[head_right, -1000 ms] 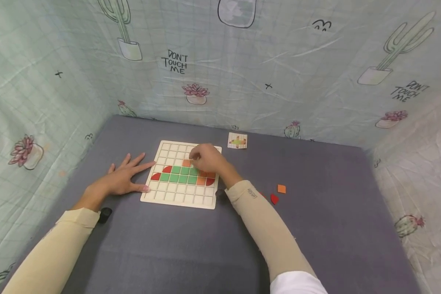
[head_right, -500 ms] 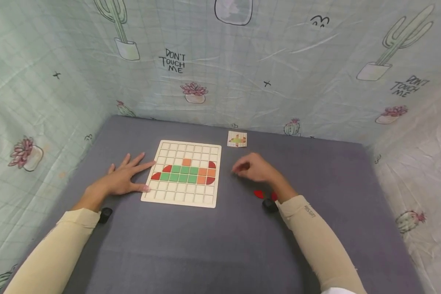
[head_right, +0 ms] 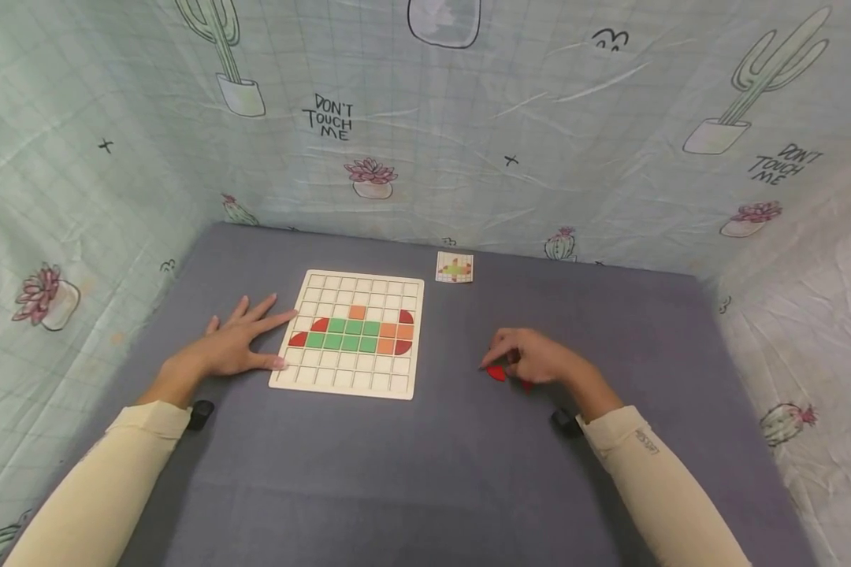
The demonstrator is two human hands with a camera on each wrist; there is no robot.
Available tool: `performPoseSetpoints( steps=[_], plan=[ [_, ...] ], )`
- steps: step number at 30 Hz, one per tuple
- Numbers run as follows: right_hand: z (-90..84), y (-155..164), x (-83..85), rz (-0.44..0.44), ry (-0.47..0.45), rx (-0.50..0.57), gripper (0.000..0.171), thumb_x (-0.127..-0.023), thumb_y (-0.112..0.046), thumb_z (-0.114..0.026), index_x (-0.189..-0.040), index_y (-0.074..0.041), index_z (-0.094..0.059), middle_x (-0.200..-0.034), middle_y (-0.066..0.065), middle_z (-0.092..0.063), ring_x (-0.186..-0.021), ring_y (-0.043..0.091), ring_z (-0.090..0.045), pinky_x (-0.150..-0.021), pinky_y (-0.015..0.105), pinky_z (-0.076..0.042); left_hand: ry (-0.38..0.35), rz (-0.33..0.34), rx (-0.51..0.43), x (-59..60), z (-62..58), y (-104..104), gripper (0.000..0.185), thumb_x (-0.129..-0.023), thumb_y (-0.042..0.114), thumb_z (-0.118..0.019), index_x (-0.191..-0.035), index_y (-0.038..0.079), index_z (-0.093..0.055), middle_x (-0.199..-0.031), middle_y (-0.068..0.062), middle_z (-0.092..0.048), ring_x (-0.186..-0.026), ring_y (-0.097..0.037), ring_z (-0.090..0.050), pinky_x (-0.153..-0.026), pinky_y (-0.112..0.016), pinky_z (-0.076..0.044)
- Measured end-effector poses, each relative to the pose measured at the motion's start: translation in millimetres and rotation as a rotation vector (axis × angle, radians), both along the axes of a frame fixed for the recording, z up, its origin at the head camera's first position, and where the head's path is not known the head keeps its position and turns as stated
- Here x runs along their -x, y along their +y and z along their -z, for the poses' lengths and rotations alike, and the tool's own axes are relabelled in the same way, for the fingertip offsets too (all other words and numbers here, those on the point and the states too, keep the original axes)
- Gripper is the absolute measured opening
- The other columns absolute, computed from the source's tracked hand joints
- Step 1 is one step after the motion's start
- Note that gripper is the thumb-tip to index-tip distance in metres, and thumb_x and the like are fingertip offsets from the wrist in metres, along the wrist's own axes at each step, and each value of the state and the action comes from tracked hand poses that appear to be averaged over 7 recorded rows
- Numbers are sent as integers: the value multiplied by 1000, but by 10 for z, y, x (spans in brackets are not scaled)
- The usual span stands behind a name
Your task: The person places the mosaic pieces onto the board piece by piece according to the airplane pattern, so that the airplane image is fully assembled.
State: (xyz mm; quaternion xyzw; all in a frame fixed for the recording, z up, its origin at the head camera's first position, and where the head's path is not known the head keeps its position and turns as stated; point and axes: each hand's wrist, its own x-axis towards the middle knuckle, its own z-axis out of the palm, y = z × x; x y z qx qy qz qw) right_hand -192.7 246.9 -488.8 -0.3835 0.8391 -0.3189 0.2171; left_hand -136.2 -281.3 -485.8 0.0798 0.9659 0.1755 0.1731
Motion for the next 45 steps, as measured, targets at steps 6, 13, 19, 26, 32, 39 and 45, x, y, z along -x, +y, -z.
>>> performPoseSetpoints(
  steps=[6, 13, 19, 26, 32, 39, 45],
  plan=[
    [3, -31, -35, -5, 41, -56, 30, -87, 9, -75, -112, -8, -82, -104, 5, -66, -85, 14, -52, -71, 24, -46, -6, -1, -17, -2, -19, 15, 96, -87, 63, -76, -166, 35, -28, -178, -12, -1, -160, -53, 10, -114, -85, 3],
    [21, -43, -66, -11, 125, -83, 21, -87, 0, -80, -106, -10, -79, -96, 2, -67, -76, 6, -51, -66, 24, -47, -5, 2, -16, -3, -14, 15, 96, -87, 62, -76, -166, 35, -28, -178, -12, -1, -160, -53, 10, -115, -85, 3],
    [48, -80, -83, 16, 199, -84, 14, -88, -6, -82, -100, -9, -76, -87, -1, -67, -73, 3, -53, -64, 23, -48, -7, -3, -9, -4, -14, 7, 96, -87, 63, -75, -166, 34, -28, -178, -12, -1, -160, -53, 9, -114, -85, 2],
    [58, -103, -96, 82, 219, -98, 16, -87, -11, -84, -100, -9, -75, -82, -6, -65, -70, 2, -54, -64, 23, -49, -2, 1, -12, -1, 3, -1, 96, -87, 63, -75, -166, 36, -28, -178, -11, -1, -160, -53, 9, -114, -85, 2],
    [49, -108, -73, 89, 244, -106, 12, -86, -12, -85, -94, -11, -76, -78, -8, -67, -67, -1, -53, -62, 22, -49, 1, 1, -15, -1, 2, -6, 95, -87, 62, -75, -166, 36, -28, -178, -11, -1, -160, -53, 9, -114, -85, 2],
    [31, -196, -47, 92, 276, -94, 9, -87, -17, -85, -90, -11, -78, -75, -9, -69, -65, -2, -56, -61, 21, -50, 1, -2, -11, -10, -3, -2, 96, -87, 63, -75, -166, 36, -29, -178, -10, -1, -161, -53, 9, -114, -85, 1],
    [-10, -315, -17, 104, 284, -74, 9, -86, -16, -85, -90, -11, -79, -75, -9, -69, -65, -1, -56, -61, 21, -51, 1, -2, -11, -10, -3, 2, 96, -87, 63, -75, -166, 36, -28, -178, -10, -1, -161, -52, 9, -115, -85, 2]
  ],
)
